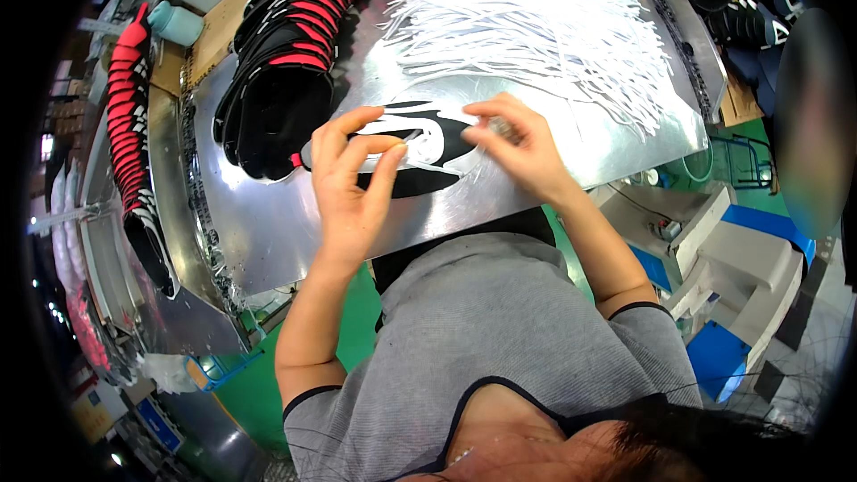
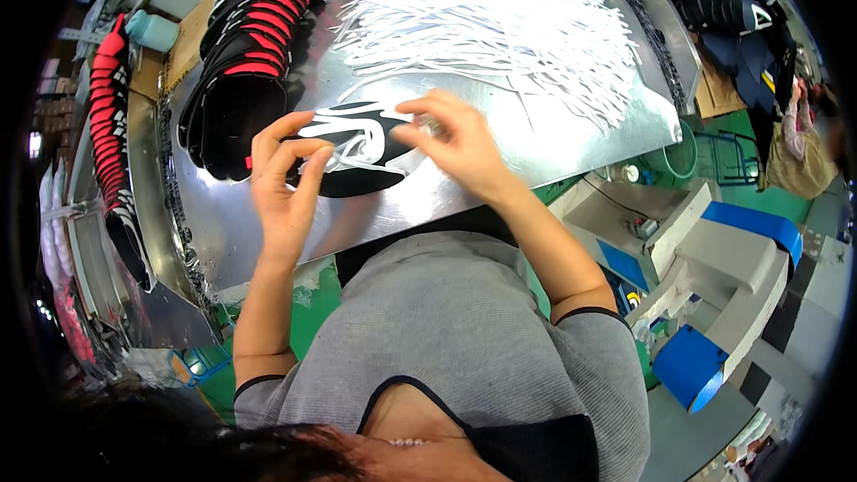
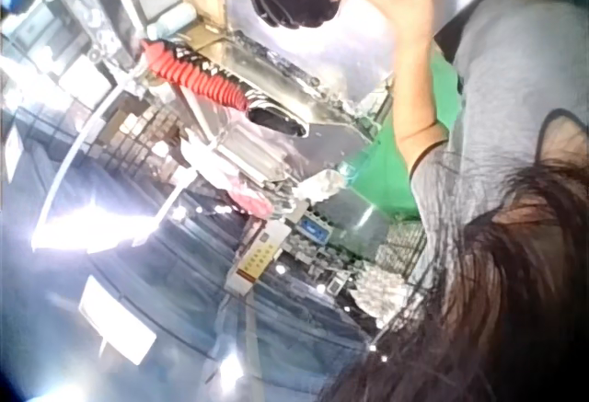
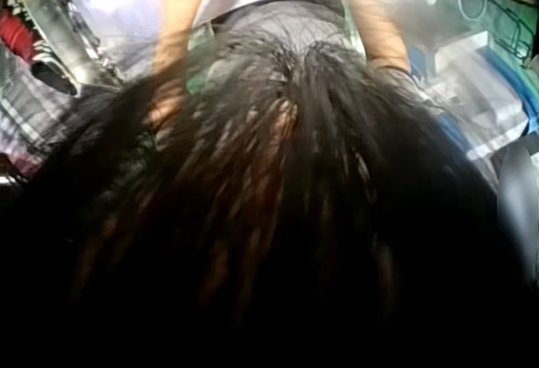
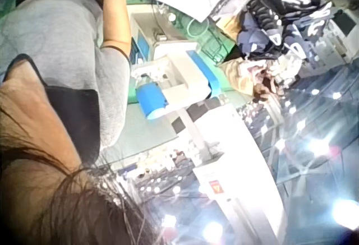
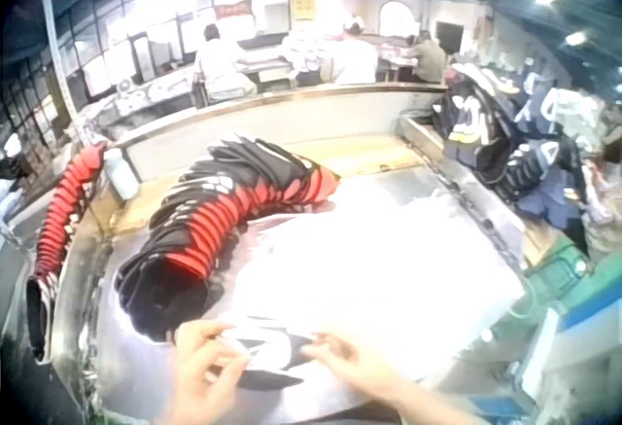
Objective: The person laces the upper of a black and white shoe by hand.
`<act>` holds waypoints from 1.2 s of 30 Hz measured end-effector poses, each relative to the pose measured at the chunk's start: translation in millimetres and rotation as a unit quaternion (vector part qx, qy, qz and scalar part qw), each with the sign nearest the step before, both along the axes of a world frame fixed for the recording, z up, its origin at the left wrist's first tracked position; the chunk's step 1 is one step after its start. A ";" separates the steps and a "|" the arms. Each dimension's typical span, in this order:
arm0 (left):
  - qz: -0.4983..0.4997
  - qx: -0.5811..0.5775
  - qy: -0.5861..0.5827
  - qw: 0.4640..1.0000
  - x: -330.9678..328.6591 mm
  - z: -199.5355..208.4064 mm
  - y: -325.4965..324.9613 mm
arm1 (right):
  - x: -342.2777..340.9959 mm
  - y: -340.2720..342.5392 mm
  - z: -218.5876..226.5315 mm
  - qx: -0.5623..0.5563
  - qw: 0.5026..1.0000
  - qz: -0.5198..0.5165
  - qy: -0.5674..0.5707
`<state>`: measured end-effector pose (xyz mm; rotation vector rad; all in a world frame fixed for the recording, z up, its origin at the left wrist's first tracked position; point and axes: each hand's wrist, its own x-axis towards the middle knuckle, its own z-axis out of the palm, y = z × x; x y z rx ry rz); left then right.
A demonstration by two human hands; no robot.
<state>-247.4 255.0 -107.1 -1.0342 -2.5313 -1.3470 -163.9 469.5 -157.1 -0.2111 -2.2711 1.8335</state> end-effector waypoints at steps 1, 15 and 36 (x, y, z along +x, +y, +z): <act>-0.020 0.004 0.041 0.999 0.4 -5.3 6.9 | -2.2 -13.1 1.3 -0.042 0.998 0.045 0.034; 0.007 -0.125 -0.259 0.958 -13.4 -34.4 -37.1 | -27.7 -47.2 -26.8 -0.310 0.946 -0.016 -0.094; 0.092 0.142 -0.405 0.899 11.5 -45.3 -2.1 | -10.8 -48.1 -8.5 -0.018 0.998 0.045 -0.034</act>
